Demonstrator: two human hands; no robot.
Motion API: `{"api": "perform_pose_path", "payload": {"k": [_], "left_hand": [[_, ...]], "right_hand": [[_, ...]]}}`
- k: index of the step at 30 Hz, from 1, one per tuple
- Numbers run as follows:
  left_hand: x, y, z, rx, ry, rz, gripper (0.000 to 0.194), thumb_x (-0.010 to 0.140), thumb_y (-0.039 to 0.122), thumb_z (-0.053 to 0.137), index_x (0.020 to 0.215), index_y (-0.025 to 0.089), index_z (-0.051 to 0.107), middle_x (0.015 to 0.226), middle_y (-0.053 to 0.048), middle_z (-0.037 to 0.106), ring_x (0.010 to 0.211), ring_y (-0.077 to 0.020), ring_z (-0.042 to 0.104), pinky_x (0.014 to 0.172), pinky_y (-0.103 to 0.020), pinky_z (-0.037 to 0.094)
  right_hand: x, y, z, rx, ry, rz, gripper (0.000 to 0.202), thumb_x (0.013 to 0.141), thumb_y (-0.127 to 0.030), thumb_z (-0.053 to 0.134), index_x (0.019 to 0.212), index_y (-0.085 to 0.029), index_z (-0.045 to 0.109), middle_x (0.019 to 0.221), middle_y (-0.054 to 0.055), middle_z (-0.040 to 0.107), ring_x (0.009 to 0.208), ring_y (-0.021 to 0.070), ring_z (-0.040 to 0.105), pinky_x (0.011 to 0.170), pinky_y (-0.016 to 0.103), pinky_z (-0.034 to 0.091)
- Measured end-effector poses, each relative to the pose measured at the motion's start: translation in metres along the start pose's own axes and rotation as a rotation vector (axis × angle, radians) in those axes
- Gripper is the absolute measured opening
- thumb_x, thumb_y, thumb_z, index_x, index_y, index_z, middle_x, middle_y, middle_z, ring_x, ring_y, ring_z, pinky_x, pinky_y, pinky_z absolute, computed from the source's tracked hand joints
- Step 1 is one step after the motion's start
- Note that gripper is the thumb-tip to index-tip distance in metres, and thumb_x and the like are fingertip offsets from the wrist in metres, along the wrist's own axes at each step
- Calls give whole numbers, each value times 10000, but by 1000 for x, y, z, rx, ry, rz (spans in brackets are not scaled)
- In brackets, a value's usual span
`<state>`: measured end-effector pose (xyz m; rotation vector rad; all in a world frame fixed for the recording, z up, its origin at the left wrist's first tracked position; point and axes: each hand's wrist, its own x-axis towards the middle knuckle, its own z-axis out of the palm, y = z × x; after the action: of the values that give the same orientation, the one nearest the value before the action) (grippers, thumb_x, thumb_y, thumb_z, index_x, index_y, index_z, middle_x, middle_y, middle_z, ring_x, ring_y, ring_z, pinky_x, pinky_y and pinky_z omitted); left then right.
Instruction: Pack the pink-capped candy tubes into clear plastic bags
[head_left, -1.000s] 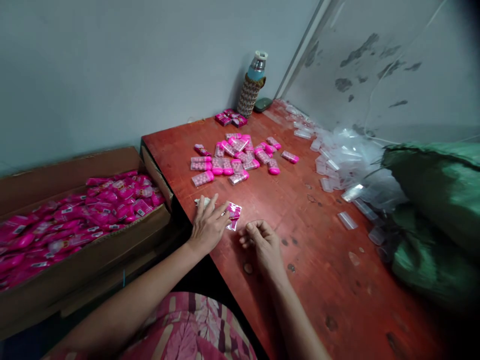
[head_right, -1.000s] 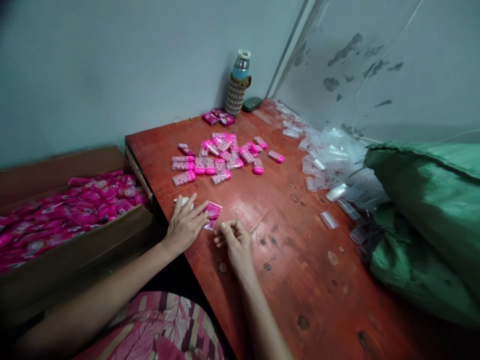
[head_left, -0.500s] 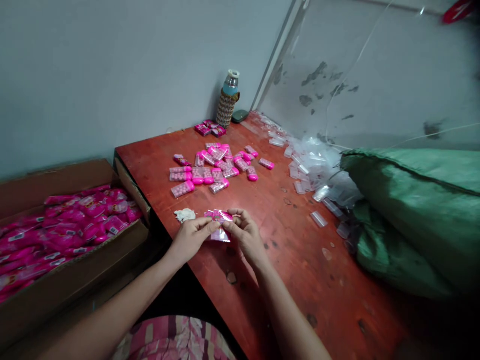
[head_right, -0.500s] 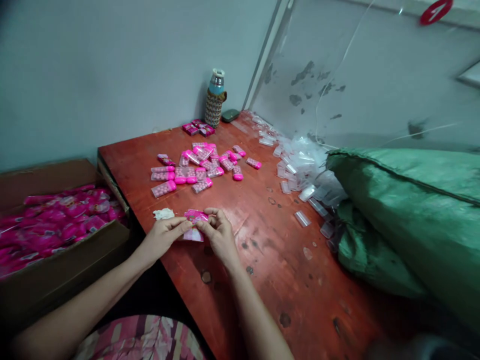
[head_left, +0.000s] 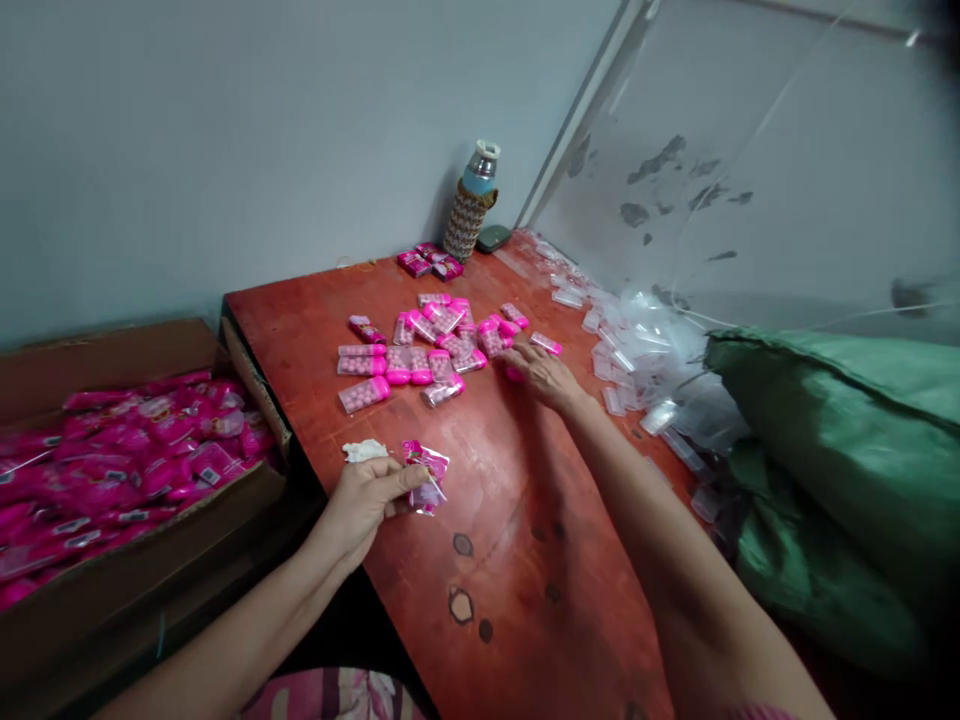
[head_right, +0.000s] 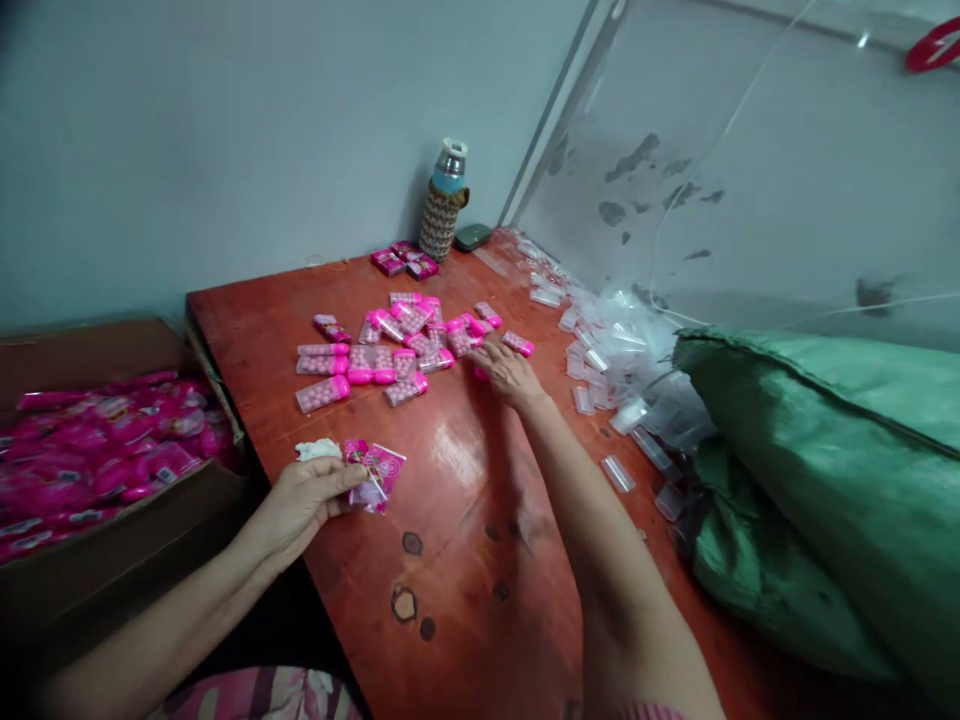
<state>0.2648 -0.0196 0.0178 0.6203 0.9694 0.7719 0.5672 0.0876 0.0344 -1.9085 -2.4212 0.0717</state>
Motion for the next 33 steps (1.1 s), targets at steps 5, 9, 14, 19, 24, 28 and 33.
{"api": "perform_pose_path", "payload": {"k": [5,9,14,19,24,28,33], "left_hand": [[4,11,1,-225,79,-26,204,598,247,747,618,104,602,591,-13,614,543,-112,590,535,-238,520],[6,10,1,-385,93,-55,153,664,199,703,731,111,597,675,-41,652,601,-147,636,580,-274,550],[6,5,-1,-502,101,-39,147,694,194,682,773,117,585,695,-50,669,638,-167,656,624,-293,558],[4,0,4,-542,142,-40,165,698,209,682,795,141,568,689,-42,673,658,-186,665,625,-291,549],[-2,-5,14,-558,84,18,156,692,182,684,785,128,571,693,-41,667,645,-160,649,642,-284,537],[-7,-8,21,-517,46,61,204,641,214,728,737,118,576,640,-29,640,602,-133,623,596,-238,511],[-8,-9,20,-344,-34,126,254,648,313,714,717,104,589,631,-31,621,544,-109,581,516,-210,465]], "right_hand": [[7,19,-2,-172,-146,-22,327,852,-217,439,1158,-261,544,1144,104,528,1020,249,493,761,326,394],[-17,12,0,-164,-205,143,263,750,-342,592,949,-169,585,993,123,594,927,260,544,669,303,397],[-71,-59,5,212,35,421,282,772,-466,519,789,-185,498,650,57,601,593,204,571,500,270,366],[-121,-170,9,1242,165,491,292,790,-485,507,866,-212,438,586,-34,556,399,121,506,365,223,389],[-136,-223,20,1534,249,549,250,790,-414,555,902,-212,458,639,-43,567,424,90,531,387,204,452],[-136,-229,25,1541,295,586,245,786,-397,571,897,-200,475,607,-47,565,446,90,542,387,183,452],[-136,-228,28,1616,284,553,245,778,-387,583,880,-187,487,627,-41,569,438,83,533,392,188,454]]}}
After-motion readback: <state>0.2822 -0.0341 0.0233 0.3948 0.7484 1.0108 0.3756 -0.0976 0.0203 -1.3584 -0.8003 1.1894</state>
